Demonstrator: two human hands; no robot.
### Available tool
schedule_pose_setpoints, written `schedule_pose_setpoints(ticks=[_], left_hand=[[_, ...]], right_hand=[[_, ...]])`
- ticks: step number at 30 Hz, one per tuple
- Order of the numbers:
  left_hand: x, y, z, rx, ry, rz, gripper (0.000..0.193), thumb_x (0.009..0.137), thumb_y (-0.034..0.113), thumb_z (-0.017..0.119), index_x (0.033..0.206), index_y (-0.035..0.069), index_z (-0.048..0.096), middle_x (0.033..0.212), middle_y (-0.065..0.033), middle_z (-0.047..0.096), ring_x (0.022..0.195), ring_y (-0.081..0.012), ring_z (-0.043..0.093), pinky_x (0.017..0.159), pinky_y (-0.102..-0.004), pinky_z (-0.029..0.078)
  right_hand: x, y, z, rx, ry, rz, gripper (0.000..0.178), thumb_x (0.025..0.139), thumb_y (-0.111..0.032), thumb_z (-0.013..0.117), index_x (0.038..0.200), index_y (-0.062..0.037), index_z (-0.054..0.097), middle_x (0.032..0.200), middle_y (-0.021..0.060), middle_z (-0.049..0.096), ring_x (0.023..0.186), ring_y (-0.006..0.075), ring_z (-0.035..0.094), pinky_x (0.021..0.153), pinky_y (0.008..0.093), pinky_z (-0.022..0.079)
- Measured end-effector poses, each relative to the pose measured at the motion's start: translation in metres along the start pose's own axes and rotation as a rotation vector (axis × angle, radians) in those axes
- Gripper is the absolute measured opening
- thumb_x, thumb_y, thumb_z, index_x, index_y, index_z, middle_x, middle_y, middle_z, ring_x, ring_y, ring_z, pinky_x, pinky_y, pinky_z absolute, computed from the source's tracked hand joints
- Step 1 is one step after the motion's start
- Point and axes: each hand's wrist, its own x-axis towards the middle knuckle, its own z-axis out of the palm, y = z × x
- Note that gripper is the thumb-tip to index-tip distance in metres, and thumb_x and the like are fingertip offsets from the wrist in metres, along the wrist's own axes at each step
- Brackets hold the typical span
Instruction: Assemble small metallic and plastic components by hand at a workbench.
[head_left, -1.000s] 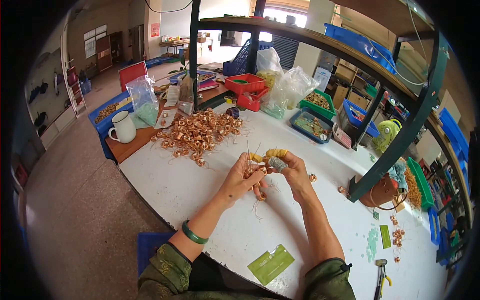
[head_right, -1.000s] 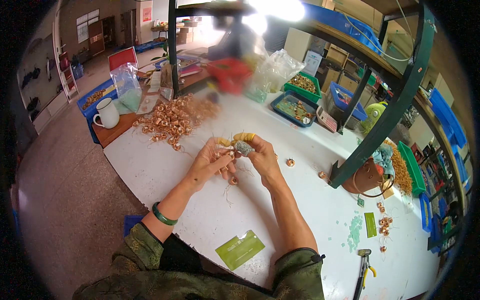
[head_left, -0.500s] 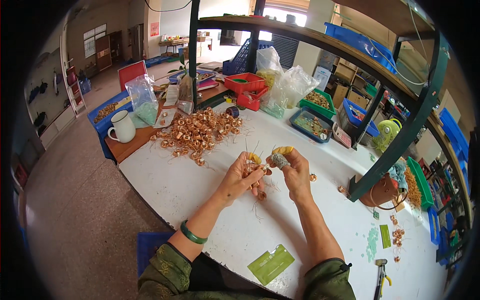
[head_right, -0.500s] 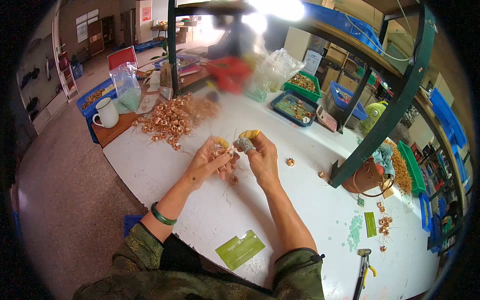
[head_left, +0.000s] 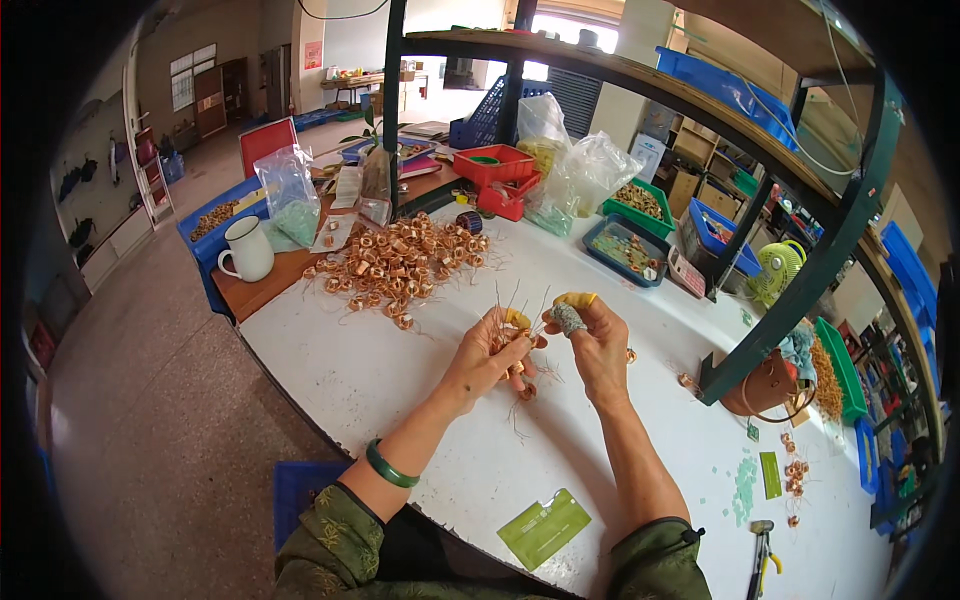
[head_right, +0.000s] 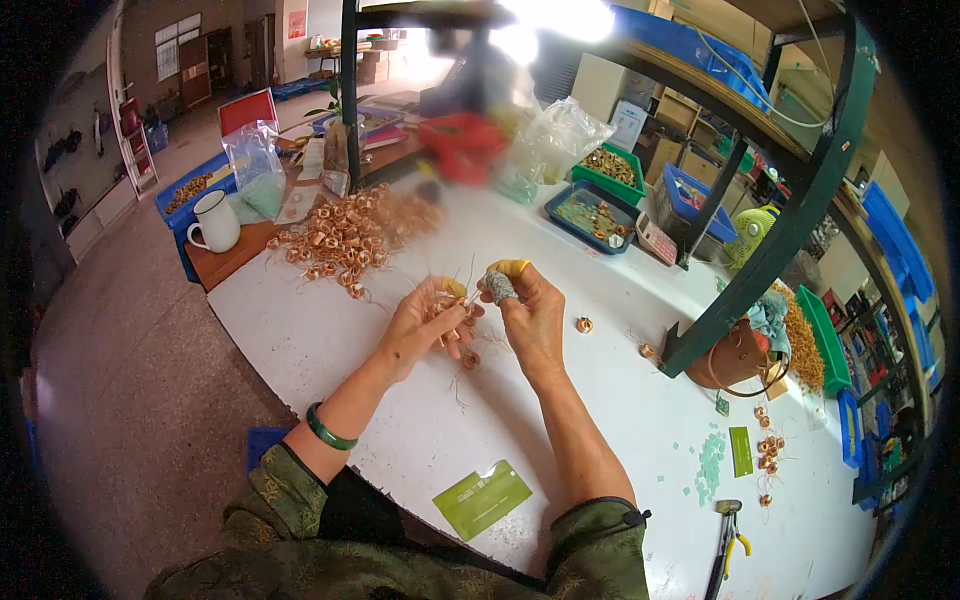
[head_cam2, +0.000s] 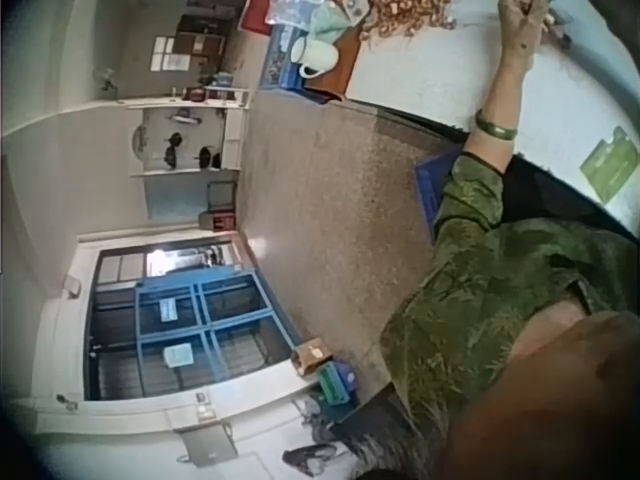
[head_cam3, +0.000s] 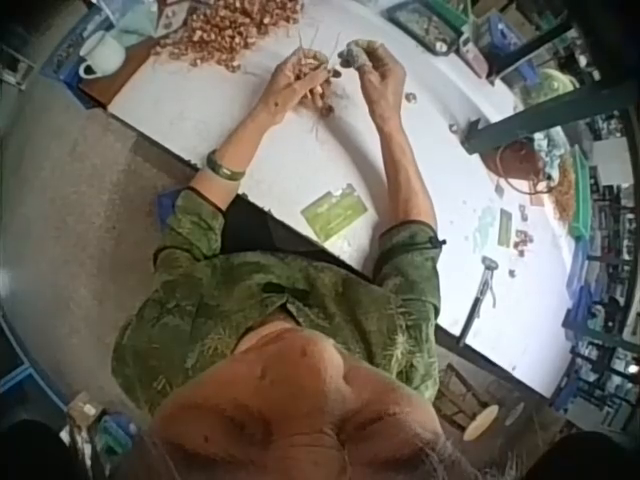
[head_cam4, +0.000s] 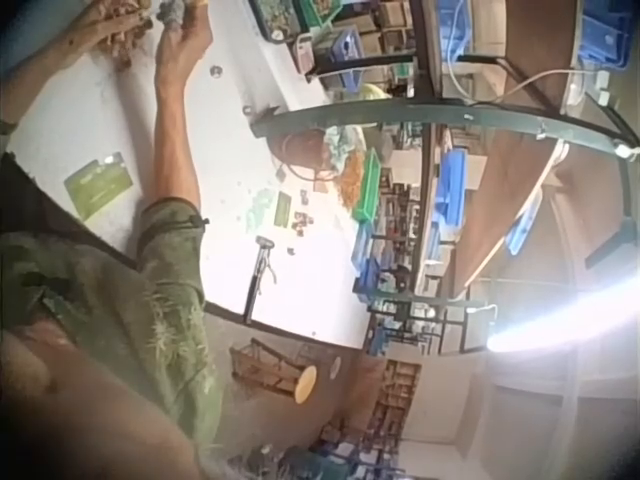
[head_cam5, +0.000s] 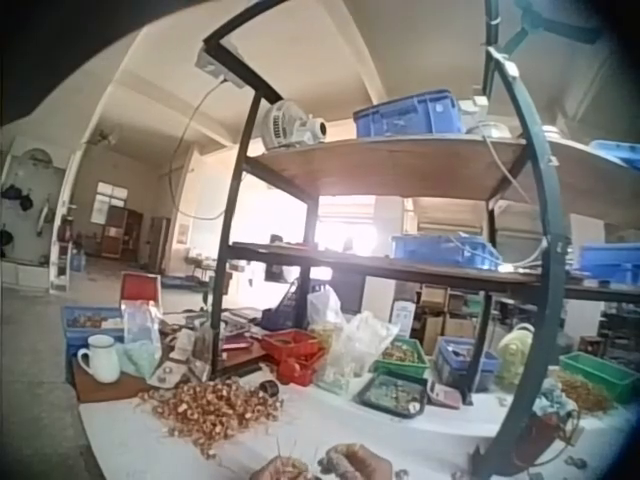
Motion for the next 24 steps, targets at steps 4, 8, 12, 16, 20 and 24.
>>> schedule_pose_setpoints(ticks=[4, 8, 12, 16, 20, 24], left_hand=[[0.000, -0.001, 0.003, 0.024, -0.023, -0.066, 0.030, 0.088, 0.003, 0.059, 0.116, 0.009, 0.052, 0.094, -0.0090, 0.066, 0.063, -0.0102, 0.059, 0.048, -0.0176, 0.048], [-0.001, -0.002, 0.005, 0.014, -0.064, -0.074, 0.027, 0.087, 0.003, 0.058, 0.114, 0.009, 0.056, 0.093, -0.0085, 0.066, 0.061, -0.0095, 0.059, 0.047, -0.0177, 0.047], [0.002, -0.002, -0.007, 0.101, 0.027, -0.089, 0.024, 0.085, 0.003, 0.058, 0.108, 0.009, 0.058, 0.083, -0.0073, 0.064, 0.055, -0.0096, 0.058, 0.046, -0.0183, 0.043], [0.006, -0.001, -0.018, -0.145, 0.206, 0.011, 0.017, 0.083, 0.006, 0.063, 0.100, 0.009, 0.060, 0.071, -0.0053, 0.061, 0.050, -0.0101, 0.056, 0.045, -0.0183, 0.041], [0.008, 0.002, -0.026, -0.244, 0.291, 0.041, 0.013, 0.085, 0.009, 0.063, 0.097, 0.009, 0.059, 0.071, -0.0063, 0.062, 0.050, -0.0106, 0.055, 0.044, -0.0187, 0.041], [0.006, 0.005, -0.025, -0.250, 0.309, 0.012, 0.010, 0.086, 0.011, 0.064, 0.095, 0.008, 0.059, 0.072, -0.0072, 0.062, 0.049, -0.0106, 0.055, 0.043, -0.0186, 0.040]], right_hand=[[-0.002, -0.002, 0.000, -0.081, -0.015, 0.040, 0.025, 0.082, 0.008, 0.050, 0.101, 0.0010, 0.064, 0.088, 0.0098, 0.068, 0.076, 0.0155, 0.060, 0.074, 0.0257, 0.049], [-0.005, -0.012, 0.008, -0.217, -0.038, 0.059, 0.028, 0.080, 0.009, 0.049, 0.102, 0.0011, 0.064, 0.088, 0.0092, 0.068, 0.076, 0.0156, 0.061, 0.074, 0.0255, 0.048], [-0.002, -0.016, 0.015, 0.013, 0.021, 0.078, 0.029, 0.076, 0.009, 0.052, 0.099, 0.0006, 0.067, 0.095, 0.0084, 0.069, 0.078, 0.0186, 0.063, 0.074, 0.0260, 0.048], [0.005, 0.001, -0.017, -0.455, -0.148, 0.079, 0.027, 0.074, 0.006, 0.054, 0.097, 0.0005, 0.068, 0.101, 0.0084, 0.067, 0.084, 0.0214, 0.063, 0.076, 0.0270, 0.048], [0.001, 0.015, -0.019, -0.809, -0.352, 0.089, 0.026, 0.073, 0.004, 0.055, 0.095, 0.0005, 0.069, 0.106, 0.0087, 0.065, 0.089, 0.0231, 0.061, 0.079, 0.0278, 0.047], [-0.004, 0.029, -0.017, -1.012, -0.501, 0.095, 0.027, 0.072, 0.003, 0.053, 0.094, 0.0007, 0.069, 0.109, 0.0091, 0.063, 0.093, 0.0236, 0.058, 0.080, 0.0287, 0.046]])
